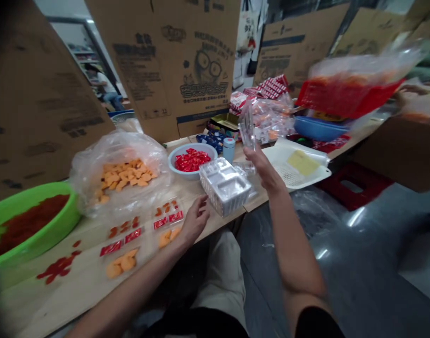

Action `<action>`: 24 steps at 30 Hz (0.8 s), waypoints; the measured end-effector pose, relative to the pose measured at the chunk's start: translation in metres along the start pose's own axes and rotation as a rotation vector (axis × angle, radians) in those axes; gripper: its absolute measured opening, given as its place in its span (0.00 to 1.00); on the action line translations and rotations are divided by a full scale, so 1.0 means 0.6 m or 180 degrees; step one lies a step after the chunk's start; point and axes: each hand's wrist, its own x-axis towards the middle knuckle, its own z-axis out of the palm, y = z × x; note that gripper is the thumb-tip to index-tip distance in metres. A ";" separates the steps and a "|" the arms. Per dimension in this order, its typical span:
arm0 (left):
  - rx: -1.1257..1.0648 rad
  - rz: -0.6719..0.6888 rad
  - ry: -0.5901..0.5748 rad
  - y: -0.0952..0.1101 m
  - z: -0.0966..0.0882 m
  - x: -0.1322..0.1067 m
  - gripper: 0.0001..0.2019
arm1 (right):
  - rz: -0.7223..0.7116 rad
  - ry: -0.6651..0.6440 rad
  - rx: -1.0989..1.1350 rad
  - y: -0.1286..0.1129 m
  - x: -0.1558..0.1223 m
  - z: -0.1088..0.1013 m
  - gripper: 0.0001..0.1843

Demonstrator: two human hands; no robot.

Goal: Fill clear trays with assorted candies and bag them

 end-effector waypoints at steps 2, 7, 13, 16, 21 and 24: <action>-0.0682 0.0078 -0.0035 0.039 -0.017 -0.034 0.17 | -0.0083 -0.0446 0.0158 -0.056 -0.058 0.041 0.37; -0.2161 -0.0168 0.0296 0.083 -0.088 -0.111 0.16 | -0.0065 -0.1956 0.0743 -0.147 -0.209 0.213 0.38; -0.2498 -0.0290 0.1100 0.037 -0.186 -0.162 0.11 | 0.0213 -0.2448 0.1167 -0.159 -0.262 0.355 0.39; -0.2658 -0.0187 0.1412 0.019 -0.222 -0.180 0.11 | 0.0232 -0.2640 0.1082 -0.165 -0.267 0.399 0.38; -0.2800 -0.0200 0.1637 0.005 -0.259 -0.201 0.19 | 0.0440 -0.2772 0.1562 -0.187 -0.284 0.441 0.38; -0.2638 -0.0144 0.1540 -0.001 -0.273 -0.210 0.16 | 0.0667 -0.2778 0.1913 -0.196 -0.294 0.453 0.39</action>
